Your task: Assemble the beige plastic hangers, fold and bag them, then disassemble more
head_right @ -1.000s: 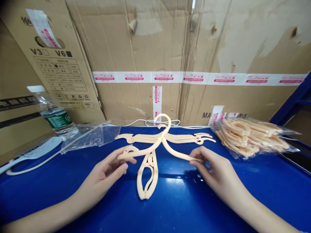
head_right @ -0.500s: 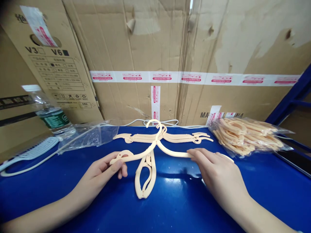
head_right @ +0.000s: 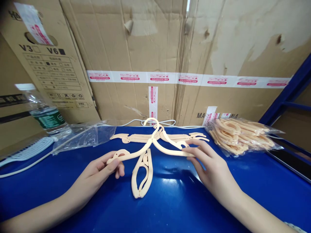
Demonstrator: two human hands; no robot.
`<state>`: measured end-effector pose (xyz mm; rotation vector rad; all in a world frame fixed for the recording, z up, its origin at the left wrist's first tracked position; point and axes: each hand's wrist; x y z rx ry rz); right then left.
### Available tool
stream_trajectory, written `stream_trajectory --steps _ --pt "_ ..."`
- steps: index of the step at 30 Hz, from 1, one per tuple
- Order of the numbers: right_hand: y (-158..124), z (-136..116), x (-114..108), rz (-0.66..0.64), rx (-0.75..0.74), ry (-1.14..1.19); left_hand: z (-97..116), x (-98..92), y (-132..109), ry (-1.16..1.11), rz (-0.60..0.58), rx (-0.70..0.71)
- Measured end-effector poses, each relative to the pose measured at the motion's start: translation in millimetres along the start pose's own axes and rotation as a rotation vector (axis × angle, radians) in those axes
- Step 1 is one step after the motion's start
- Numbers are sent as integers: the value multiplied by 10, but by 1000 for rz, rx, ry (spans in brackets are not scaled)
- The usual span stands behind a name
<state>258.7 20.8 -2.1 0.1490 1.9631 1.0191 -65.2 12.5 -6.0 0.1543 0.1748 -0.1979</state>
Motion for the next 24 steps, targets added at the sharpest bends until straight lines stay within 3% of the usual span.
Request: stream_trajectory --steps 4,8,14,18,24 --pt "19 7 2 -69 256 300 -26 -3 7 -18 5 -12" --pt "70 -3 -42 -88 420 510 -49 -17 18 -23 55 11" --pt "91 65 -51 -13 580 736 20 -14 36 -114 157 -69" --pt "89 46 -31 -30 635 837 61 14 28 -162 180 -100" --pt "58 -210 58 -93 799 1097 73 114 -45 -199 79 -137"
Point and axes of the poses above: each hand's wrist, its own y-axis towards the middle knuckle, its own x-axis out of the palm, z = x × y, and after that the axes turned 3 degrees about z, right-handed
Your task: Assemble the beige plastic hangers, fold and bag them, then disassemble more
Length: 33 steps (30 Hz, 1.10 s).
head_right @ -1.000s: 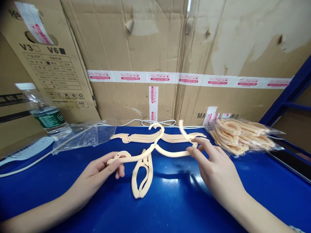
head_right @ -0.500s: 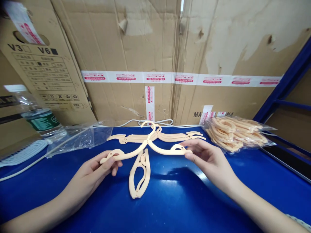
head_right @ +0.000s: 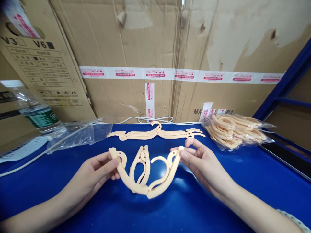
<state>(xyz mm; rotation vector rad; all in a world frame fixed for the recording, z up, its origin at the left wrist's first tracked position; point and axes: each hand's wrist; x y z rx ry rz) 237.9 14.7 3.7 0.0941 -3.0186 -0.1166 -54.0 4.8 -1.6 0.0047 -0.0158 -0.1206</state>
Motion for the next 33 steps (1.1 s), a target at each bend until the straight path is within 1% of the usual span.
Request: stream_trajectory --steps 2,4,7,10,13,15,19,25,30,33 --pt "-47 35 74 -60 40 49 -7 42 -23 -20 -41 -10" --pt "-90 56 124 -154 50 34 -18 76 -36 -31 -68 -24" --pt "-161 34 166 -346 28 -57 -34 103 -45 -44 -66 -25" --pt "-249 -32 190 -532 40 -139 -30 119 -64 -43 -57 -2" --pt "-329 -84 201 -638 46 -225 -1 139 -97 -30 -74 4" --pt "-359 -89 198 -671 41 -246 17 147 -115 -31 -78 10" --pt "-365 -50 171 -683 36 -175 5 134 -128 -34 -83 74" --pt "-354 -32 151 -713 60 -112 -68 119 -163 19 -237 211" --pt "-382 -8 125 -743 61 -122 -83 132 -220 36 -364 188" --pt "-393 -10 108 -761 32 -157 -95 128 -220 -5 -390 190"
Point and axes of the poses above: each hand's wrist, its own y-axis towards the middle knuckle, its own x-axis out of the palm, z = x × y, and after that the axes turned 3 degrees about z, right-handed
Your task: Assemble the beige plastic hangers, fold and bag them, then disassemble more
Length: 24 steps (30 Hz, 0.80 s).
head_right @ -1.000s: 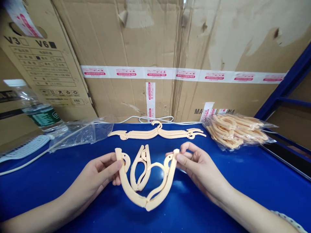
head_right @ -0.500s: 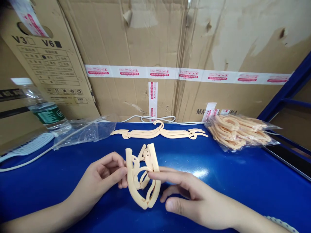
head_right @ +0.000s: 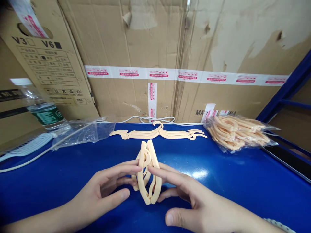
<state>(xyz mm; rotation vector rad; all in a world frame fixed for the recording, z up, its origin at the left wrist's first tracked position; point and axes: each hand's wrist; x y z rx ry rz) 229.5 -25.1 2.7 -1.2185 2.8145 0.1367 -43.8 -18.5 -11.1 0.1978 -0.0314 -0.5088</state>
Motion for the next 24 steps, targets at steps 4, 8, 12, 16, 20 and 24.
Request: stream_trajectory --steps 4,8,12,16,20,24 --pt "17 -54 -11 36 -15 -89 -3 -24 19 -72 -3 -5" --pt "44 -107 -20 30 3 -151 13 -37 23 -119 -10 -14" --pt "46 -115 -26 33 18 -149 11 -39 19 -135 -7 -8" --pt "43 -124 -19 47 25 -157 -2 -39 26 -138 -8 -16" --pt "30 -131 -17 22 39 -210 1 -48 8 -49 -57 18" --pt "-8 -113 -39 30 44 -330 -2 -91 -65 200 -75 44"
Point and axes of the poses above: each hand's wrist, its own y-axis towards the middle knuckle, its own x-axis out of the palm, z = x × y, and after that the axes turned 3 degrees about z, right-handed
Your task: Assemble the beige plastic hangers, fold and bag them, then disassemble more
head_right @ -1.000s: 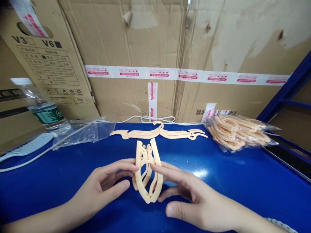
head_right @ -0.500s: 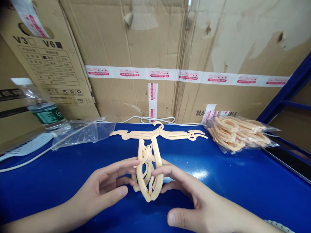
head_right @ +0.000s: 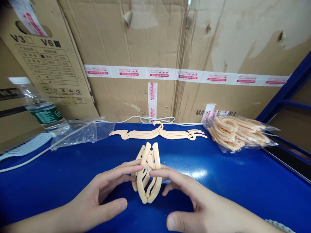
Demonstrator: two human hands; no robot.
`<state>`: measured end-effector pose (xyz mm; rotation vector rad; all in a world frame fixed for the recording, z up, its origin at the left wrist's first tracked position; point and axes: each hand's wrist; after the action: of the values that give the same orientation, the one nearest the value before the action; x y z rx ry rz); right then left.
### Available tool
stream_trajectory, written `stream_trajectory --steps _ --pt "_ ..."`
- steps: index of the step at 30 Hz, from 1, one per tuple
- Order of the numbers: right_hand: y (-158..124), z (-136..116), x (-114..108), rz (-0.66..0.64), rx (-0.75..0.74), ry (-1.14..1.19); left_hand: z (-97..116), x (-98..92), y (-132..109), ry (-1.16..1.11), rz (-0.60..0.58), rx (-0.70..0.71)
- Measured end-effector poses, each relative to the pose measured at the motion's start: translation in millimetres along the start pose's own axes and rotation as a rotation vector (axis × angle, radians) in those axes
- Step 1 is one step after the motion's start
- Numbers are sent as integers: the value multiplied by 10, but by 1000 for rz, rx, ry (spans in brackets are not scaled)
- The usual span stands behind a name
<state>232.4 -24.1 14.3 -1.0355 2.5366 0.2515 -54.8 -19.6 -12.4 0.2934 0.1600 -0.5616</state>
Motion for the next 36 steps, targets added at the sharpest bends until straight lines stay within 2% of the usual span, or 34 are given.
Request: stream_trajectory --steps 5,8,10,12,18,20,24,28,36 --pt "-38 89 -11 79 30 -131 33 -13 -56 310 47 34" --pt "-23 157 -17 214 49 -238 76 3 -44 489 95 106" --pt "4 188 -27 299 69 -347 98 14 -37 587 76 141" --pt "39 196 -39 328 85 -462 121 22 -39 639 27 168" --pt "104 115 -38 241 37 -695 173 32 -87 854 -177 224" --pt "110 95 -27 198 39 -731 137 43 -117 938 -201 252" --pt "120 93 -19 132 41 -736 24 79 -164 1104 -149 320" --pt "136 92 -17 157 17 -724 -21 82 -192 1252 -163 387" --pt "152 30 -7 188 -25 -702 -43 67 -280 1189 -78 365"
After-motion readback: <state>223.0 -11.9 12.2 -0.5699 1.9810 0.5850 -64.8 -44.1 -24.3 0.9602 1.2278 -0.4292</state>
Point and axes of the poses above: each hand's wrist, its own y-axis towards the middle knuckle, its own x-axis out of the palm, z = x × y, and after that the axes turned 3 degrees about z, right-handed
